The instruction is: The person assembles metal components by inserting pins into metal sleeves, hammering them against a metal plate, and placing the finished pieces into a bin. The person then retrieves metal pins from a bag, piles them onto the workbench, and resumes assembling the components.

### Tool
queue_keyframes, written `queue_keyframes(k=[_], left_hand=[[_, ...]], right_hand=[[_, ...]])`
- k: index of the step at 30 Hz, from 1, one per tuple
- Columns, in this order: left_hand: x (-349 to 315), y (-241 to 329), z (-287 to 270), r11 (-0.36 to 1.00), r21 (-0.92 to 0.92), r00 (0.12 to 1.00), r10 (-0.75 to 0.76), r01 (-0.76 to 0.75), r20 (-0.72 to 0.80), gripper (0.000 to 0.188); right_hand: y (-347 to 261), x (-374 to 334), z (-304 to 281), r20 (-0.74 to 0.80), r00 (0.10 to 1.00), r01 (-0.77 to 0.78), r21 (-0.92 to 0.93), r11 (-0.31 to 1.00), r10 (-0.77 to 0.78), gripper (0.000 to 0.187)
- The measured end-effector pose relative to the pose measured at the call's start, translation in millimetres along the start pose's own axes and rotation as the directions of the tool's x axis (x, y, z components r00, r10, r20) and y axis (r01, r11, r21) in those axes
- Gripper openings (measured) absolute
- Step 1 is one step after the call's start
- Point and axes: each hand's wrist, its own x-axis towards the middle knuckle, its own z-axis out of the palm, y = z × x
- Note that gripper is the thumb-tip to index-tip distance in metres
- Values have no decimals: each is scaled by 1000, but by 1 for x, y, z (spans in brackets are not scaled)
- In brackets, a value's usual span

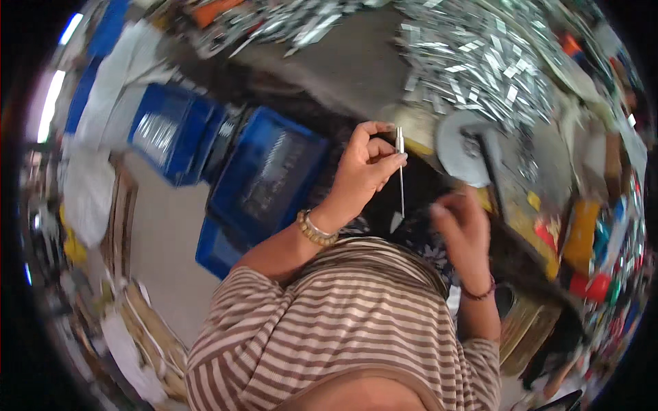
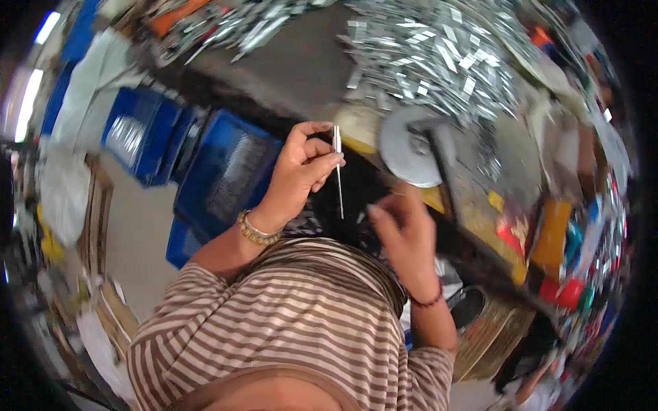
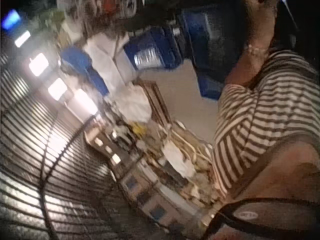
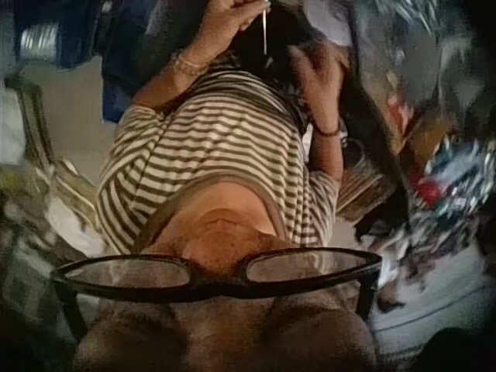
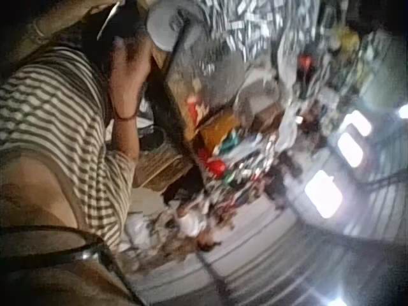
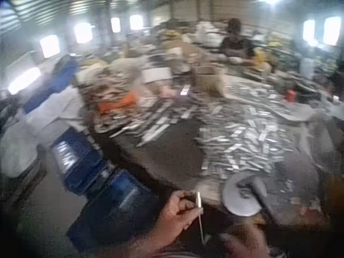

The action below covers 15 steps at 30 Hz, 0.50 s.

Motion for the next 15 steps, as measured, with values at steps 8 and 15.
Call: queue_keyframes(k=[8, 15], left_hand=[[-34, -67, -192, 979, 168, 736, 31, 114, -676, 52], [-43, -158, -320, 948, 163, 563, -19, 272, -826, 52]], right_hand=[[29, 25, -26, -230, 973, 67, 151, 986, -31, 40], [25, 27, -16, -294, 955, 73, 94, 993, -42, 33]])
